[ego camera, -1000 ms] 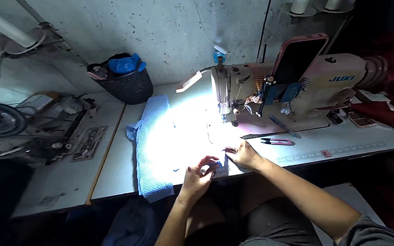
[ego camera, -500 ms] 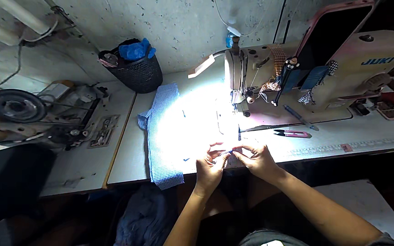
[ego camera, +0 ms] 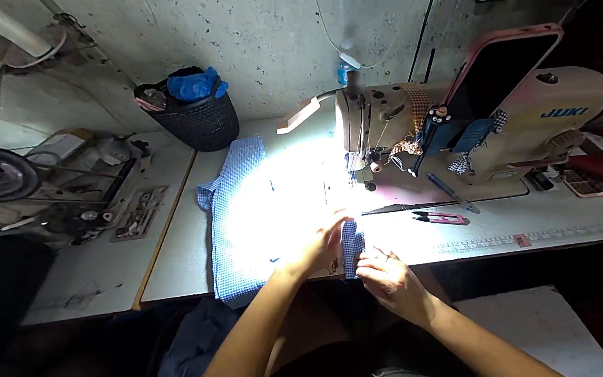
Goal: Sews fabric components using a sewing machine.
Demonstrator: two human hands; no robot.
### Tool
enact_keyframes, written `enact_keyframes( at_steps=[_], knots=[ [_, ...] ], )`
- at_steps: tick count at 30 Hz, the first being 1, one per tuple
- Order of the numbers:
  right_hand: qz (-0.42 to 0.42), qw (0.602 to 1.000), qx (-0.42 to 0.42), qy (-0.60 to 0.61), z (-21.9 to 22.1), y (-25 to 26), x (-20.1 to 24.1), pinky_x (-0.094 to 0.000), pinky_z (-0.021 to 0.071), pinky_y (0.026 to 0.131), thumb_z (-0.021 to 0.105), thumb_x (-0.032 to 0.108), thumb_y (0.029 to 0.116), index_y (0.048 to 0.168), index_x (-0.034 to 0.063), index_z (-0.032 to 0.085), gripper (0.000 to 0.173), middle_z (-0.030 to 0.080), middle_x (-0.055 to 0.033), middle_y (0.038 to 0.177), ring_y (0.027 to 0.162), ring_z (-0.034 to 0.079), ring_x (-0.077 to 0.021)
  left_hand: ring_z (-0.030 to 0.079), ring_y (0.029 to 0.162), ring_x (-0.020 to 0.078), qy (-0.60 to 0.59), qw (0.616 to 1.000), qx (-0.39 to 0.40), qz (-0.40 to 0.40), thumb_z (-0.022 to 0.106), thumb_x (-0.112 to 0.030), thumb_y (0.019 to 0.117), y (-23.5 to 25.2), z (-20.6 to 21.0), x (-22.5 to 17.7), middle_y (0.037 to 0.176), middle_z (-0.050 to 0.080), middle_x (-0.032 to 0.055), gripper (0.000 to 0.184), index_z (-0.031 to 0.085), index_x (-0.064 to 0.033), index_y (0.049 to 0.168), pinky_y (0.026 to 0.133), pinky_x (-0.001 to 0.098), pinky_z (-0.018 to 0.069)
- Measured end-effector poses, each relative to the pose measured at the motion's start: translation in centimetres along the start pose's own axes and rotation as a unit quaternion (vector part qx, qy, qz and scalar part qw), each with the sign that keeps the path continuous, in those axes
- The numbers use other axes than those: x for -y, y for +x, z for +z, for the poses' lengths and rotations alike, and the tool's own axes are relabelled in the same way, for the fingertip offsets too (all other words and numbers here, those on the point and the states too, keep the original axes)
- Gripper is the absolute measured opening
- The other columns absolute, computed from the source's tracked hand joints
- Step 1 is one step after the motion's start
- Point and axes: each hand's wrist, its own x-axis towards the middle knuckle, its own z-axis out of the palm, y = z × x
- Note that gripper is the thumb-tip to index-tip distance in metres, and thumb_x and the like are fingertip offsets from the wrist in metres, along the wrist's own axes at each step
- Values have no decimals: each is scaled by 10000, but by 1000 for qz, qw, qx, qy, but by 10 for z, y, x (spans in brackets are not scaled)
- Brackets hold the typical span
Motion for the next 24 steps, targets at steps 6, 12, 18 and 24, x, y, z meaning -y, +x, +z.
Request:
enact_keyframes(
  at_steps=[6, 12, 18, 24],
  knots=[
    [18, 999, -13, -28, 5, -3, 6, -396, 454, 1128, 578, 156, 991, 998, 107, 787, 215, 778, -23, 1075, 1136, 698, -147, 616, 1265, 254, 158, 987, 11, 40, 562, -296, 1029, 31, 9, 40, 1312, 684, 72, 351, 700, -127, 1303, 1065, 504, 468],
    [20, 999, -10, -24, 7, -3, 6, -396, 450, 1134, 587, 156, 989, 997, 107, 788, 207, 779, -23, 1061, 1136, 697, -146, 631, 1223, 274, 185, 981, -3, 58, 563, -267, 1010, 30, 7, 34, 1273, 697, 72, 341, 706, -113, 1279, 1028, 510, 471],
    [43, 999, -10, -14, 5, 2, 2, -387, 464, 1113, 604, 166, 976, 975, 94, 799, 208, 784, -32, 1046, 1115, 706, -151, 598, 1282, 300, 120, 992, 10, 32, 589, -258, 1006, 33, 11, 43, 1363, 657, 98, 400, 659, -75, 1355, 1092, 480, 445],
    [78, 997, 0, -5, 2, 23, -21, -356, 527, 961, 634, 153, 945, 930, 89, 804, 182, 776, -30, 909, 895, 717, -139, 567, 1303, 348, 109, 994, 26, 8, 569, -325, 1019, 52, 11, 52, 1346, 650, 156, 470, 618, -30, 1382, 1119, 525, 391]
  ],
)
